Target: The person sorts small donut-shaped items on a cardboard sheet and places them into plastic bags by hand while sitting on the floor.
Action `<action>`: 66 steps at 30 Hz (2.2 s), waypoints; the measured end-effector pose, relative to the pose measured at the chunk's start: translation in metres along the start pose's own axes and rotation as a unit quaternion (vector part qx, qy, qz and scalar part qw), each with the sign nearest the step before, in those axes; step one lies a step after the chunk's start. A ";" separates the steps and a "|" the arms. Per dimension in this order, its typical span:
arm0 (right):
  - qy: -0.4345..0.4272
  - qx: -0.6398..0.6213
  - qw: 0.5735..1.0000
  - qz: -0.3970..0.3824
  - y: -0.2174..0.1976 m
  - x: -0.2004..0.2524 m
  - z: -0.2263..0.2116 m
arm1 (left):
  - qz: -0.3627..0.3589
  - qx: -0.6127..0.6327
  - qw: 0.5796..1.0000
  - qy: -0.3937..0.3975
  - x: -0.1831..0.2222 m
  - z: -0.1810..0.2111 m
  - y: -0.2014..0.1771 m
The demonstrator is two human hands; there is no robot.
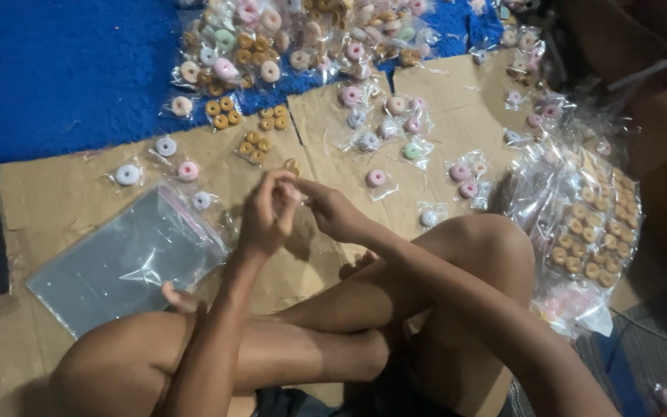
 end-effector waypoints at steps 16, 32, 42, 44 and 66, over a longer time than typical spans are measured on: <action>-0.070 0.525 0.848 0.002 0.026 0.006 0.086 | -0.086 -0.447 0.874 -0.169 -0.015 -0.085 -0.021; -0.176 0.435 0.875 -0.119 0.034 -0.004 0.077 | 0.050 -0.510 0.857 -0.045 -0.023 -0.091 -0.027; -0.062 0.469 0.864 -0.173 0.030 -0.013 0.091 | -0.072 -0.339 0.936 -0.068 -0.024 -0.079 -0.013; -0.060 0.459 0.871 -0.166 0.028 -0.012 0.094 | -0.041 -0.355 0.932 -0.067 -0.024 -0.089 -0.009; -0.183 0.461 0.859 0.124 0.041 -0.073 0.115 | -0.097 -0.379 0.896 -0.210 -0.011 -0.107 -0.002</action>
Point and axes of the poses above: each hand's wrist, its own x-axis away from the middle knuckle, its own y-axis out of the palm, z = x × y, the point moved 4 cm from there along -x, towards the middle knuckle, and after that the axes turned 5 degrees about -z, right-handed, at the moved point
